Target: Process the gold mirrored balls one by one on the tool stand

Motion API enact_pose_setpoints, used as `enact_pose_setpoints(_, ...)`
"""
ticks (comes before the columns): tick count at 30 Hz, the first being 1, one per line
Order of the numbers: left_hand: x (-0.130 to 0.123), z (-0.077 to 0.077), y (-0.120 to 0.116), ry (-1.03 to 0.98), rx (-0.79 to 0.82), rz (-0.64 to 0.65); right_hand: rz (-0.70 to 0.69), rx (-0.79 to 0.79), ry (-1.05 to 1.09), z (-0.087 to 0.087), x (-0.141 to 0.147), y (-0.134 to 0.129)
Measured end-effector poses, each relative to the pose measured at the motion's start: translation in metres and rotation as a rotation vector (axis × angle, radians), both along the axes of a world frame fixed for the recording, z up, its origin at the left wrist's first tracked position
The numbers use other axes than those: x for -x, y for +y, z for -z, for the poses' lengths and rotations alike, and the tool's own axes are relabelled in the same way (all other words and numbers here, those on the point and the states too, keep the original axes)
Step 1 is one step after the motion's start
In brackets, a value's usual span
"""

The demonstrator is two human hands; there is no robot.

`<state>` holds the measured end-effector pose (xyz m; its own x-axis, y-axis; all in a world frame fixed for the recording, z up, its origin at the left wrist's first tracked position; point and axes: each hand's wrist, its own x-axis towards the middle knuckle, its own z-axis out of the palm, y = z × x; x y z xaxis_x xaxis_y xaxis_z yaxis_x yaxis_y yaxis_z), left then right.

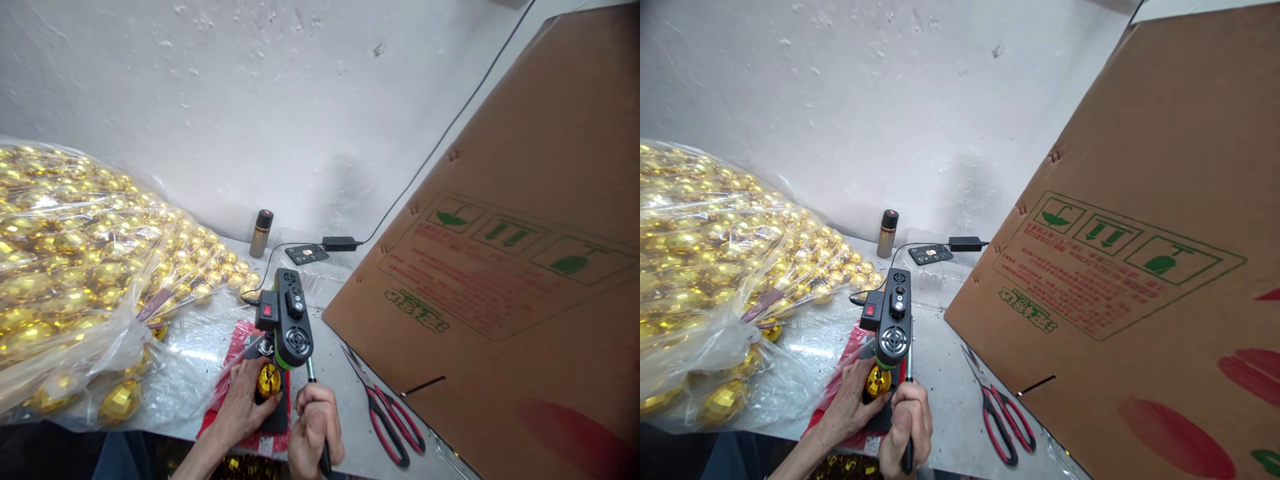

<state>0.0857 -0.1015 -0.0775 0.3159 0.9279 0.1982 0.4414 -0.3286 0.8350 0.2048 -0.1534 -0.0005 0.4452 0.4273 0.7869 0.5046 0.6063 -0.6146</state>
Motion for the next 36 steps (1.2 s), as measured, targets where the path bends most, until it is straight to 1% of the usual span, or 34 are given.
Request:
enact_pose_setpoints(4,-0.001,0.000,0.000,-0.006,0.012,-0.007,0.010,0.008,-0.011,0.006,0.000,0.000)
enact_pose_setpoints(10,0.000,-0.003,0.000,-0.017,0.013,0.006,0.028,0.003,-0.061,0.026,0.003,-0.002)
enact_pose_setpoints(14,0.000,-0.001,0.000,-0.023,0.018,0.007,0.029,-0.004,-0.120,0.038,-0.003,0.000)
enact_pose_setpoints(16,-0.001,0.001,0.000,-0.019,0.012,0.004,0.011,-0.017,-0.175,0.040,-0.008,0.001)
enact_pose_setpoints(18,-0.002,0.002,0.001,-0.017,0.003,-0.001,-0.006,-0.018,-0.204,0.036,-0.011,0.000)
enact_pose_setpoints(20,-0.003,0.000,0.002,-0.009,0.001,-0.001,-0.011,0.001,-0.165,0.022,-0.012,-0.003)
enact_pose_setpoints(22,-0.002,-0.001,0.000,0.006,0.005,0.004,-0.026,0.038,-0.074,0.000,-0.012,-0.006)
enact_pose_setpoints(24,0.001,0.000,-0.006,0.014,-0.007,0.015,-0.084,0.141,-0.029,-0.027,-0.014,-0.009)
enact_pose_setpoints(26,0.007,0.007,-0.016,0.014,-0.056,0.036,-0.100,0.208,-0.027,-0.048,-0.016,-0.010)
enact_pose_setpoints(27,0.011,0.013,-0.023,0.017,-0.095,0.053,-0.099,0.204,-0.030,-0.054,-0.017,-0.010)
enact_pose_setpoints(28,0.015,0.021,-0.029,0.027,-0.139,0.071,-0.092,0.195,-0.027,-0.056,-0.018,-0.009)
enact_pose_setpoints(30,0.022,0.040,-0.041,0.069,-0.230,0.096,-0.080,0.167,-0.020,-0.052,-0.018,-0.008)
enact_pose_setpoints(34,0.031,0.078,-0.053,0.218,-0.364,0.070,-0.069,0.123,0.002,-0.028,-0.011,-0.008)
enact_pose_setpoints(36,0.035,0.094,-0.055,0.305,-0.448,0.121,-0.035,0.098,0.081,-0.021,-0.005,-0.008)
